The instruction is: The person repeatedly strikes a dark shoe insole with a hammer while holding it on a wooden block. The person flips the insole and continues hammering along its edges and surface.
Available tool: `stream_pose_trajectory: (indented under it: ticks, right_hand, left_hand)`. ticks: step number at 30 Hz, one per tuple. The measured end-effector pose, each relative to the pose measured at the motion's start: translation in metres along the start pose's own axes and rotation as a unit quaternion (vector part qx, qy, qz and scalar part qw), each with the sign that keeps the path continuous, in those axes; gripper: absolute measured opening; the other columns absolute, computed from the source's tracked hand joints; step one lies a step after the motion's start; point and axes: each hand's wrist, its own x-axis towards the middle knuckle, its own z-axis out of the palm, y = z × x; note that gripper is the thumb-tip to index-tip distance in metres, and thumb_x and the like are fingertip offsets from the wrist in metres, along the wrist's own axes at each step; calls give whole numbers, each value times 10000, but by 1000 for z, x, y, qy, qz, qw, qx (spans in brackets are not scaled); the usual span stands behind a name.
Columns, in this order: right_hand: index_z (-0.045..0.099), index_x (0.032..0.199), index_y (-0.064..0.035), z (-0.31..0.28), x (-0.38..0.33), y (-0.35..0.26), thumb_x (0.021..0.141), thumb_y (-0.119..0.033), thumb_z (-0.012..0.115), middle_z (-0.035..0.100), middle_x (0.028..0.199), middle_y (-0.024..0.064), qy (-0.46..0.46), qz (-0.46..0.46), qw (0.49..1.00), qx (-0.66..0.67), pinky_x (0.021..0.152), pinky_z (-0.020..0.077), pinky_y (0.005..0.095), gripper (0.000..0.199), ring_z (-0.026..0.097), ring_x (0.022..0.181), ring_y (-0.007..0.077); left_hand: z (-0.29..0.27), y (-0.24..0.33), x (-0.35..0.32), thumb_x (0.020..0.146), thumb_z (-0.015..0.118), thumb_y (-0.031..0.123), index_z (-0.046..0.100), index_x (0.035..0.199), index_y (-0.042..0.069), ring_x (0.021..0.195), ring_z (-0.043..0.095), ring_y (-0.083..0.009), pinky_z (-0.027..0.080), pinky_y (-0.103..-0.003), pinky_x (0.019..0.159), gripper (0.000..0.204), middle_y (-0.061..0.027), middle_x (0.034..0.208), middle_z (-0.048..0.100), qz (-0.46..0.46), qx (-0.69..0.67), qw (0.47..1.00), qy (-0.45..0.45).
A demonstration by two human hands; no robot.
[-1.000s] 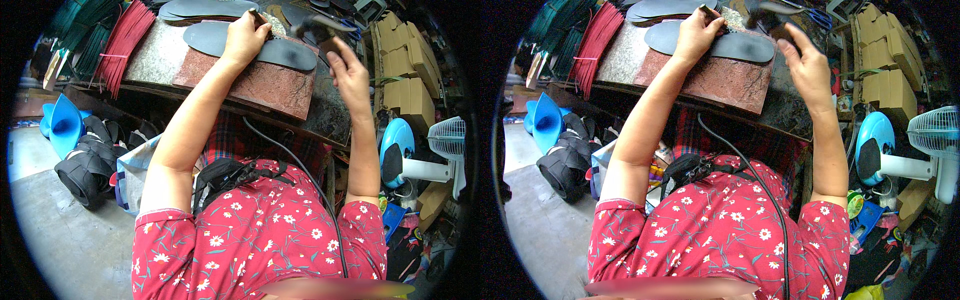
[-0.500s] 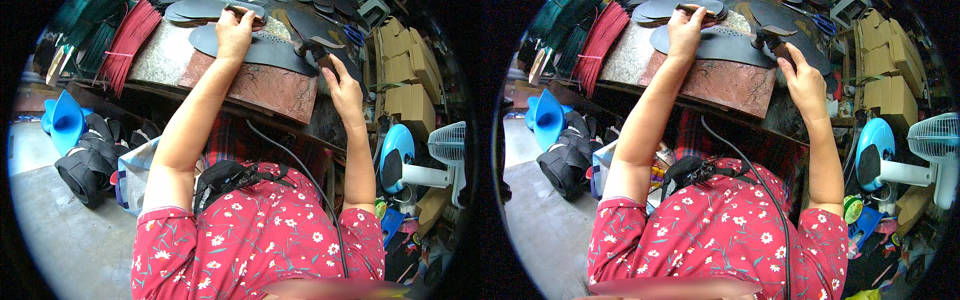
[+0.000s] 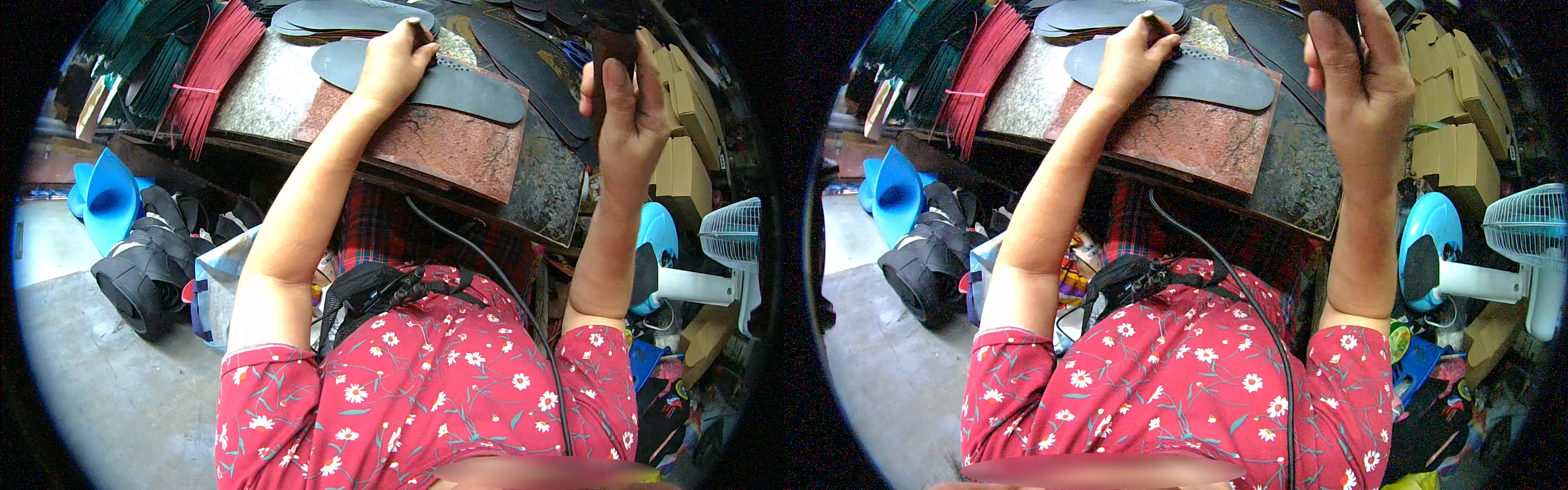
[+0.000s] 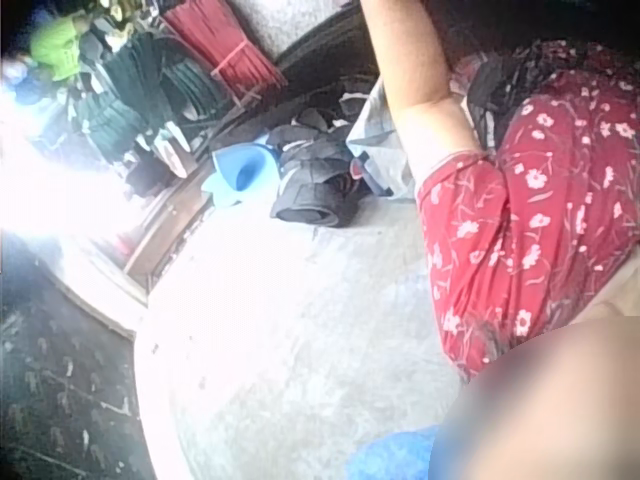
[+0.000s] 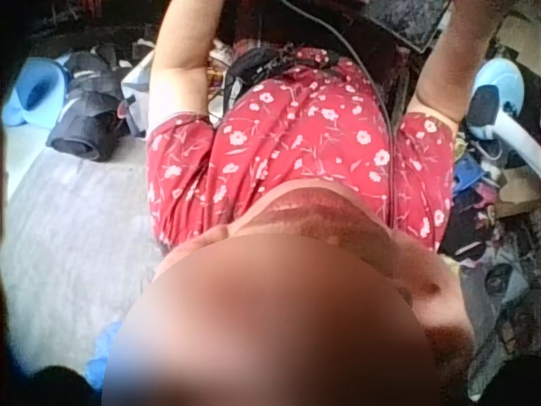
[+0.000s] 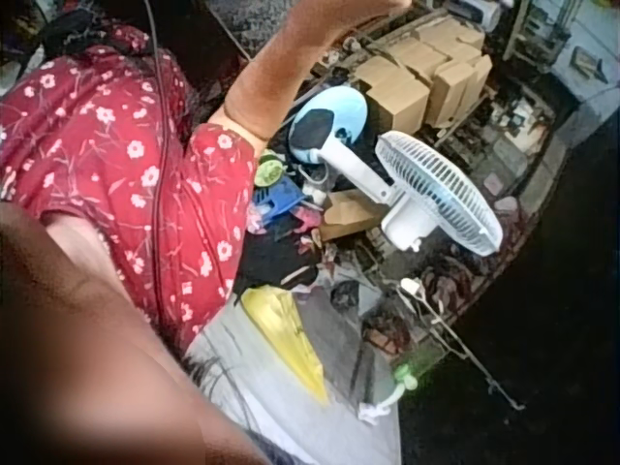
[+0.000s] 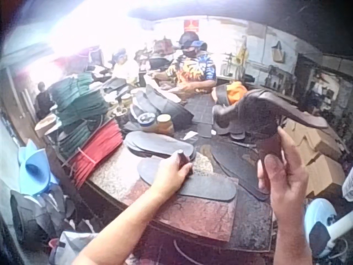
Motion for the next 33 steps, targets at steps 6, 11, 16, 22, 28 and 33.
stream_pose_trajectory:
  ticks: [6, 11, 16, 22, 28, 33]
  right_hand:
    - [574, 1284, -222, 25, -29, 46, 932, -477, 562, 690, 883, 207, -99, 230, 948, -199, 706, 526, 455, 434, 662, 857, 414]
    - [590, 1274, -239, 15, -53, 75, 923, -493, 562, 694, 869, 200, -120, 198, 928, -293, 725, 518, 460, 434, 670, 869, 402]
    - [591, 1307, -151, 1, -29, 37, 939, -342, 627, 637, 848, 74, -93, 169, 973, -124, 631, 460, 279, 416, 585, 701, 164]
    - [473, 1412, -113, 10, -16, 17, 983, -266, 588, 558, 717, 1, 33, 1, 999, 4, 539, 421, 208, 469, 486, 579, 63]
    - [583, 1275, -229, 16, -50, 68, 943, -476, 548, 680, 895, 224, -81, 119, 948, -285, 699, 515, 466, 416, 660, 872, 410]
    - [601, 1269, -214, 10, -52, 58, 927, -476, 571, 692, 853, 192, -111, 211, 944, -230, 697, 518, 422, 432, 671, 824, 364]
  left_hand:
    - [16, 9, -3, 856, 667, 184, 554, 974, 29, 710, 667, -380, 538, -441, 639, 226, -207, 732, 653, 67, 134, 989, 12]
    - [16, -10, 0, 906, 645, 98, 581, 979, -37, 740, 703, -183, 577, -273, 628, 166, -141, 841, 699, -197, -291, 936, 28]
    - [15, -13, 0, 843, 712, 171, 606, 992, 3, 736, 709, -258, 558, -351, 677, 248, -156, 795, 697, -63, -89, 994, -4]
    - [16, 8, 1, 859, 657, 176, 545, 990, 22, 724, 672, -369, 533, -462, 665, 230, -174, 736, 668, 124, 95, 988, -6]
    - [22, 4, -1, 869, 656, 140, 595, 925, -14, 666, 699, -289, 557, -353, 616, 175, -210, 746, 676, -70, -67, 993, 60]
    - [24, -8, -1, 864, 691, 135, 619, 930, -9, 689, 716, -221, 575, -322, 631, 174, -142, 810, 712, -158, -249, 955, 0]
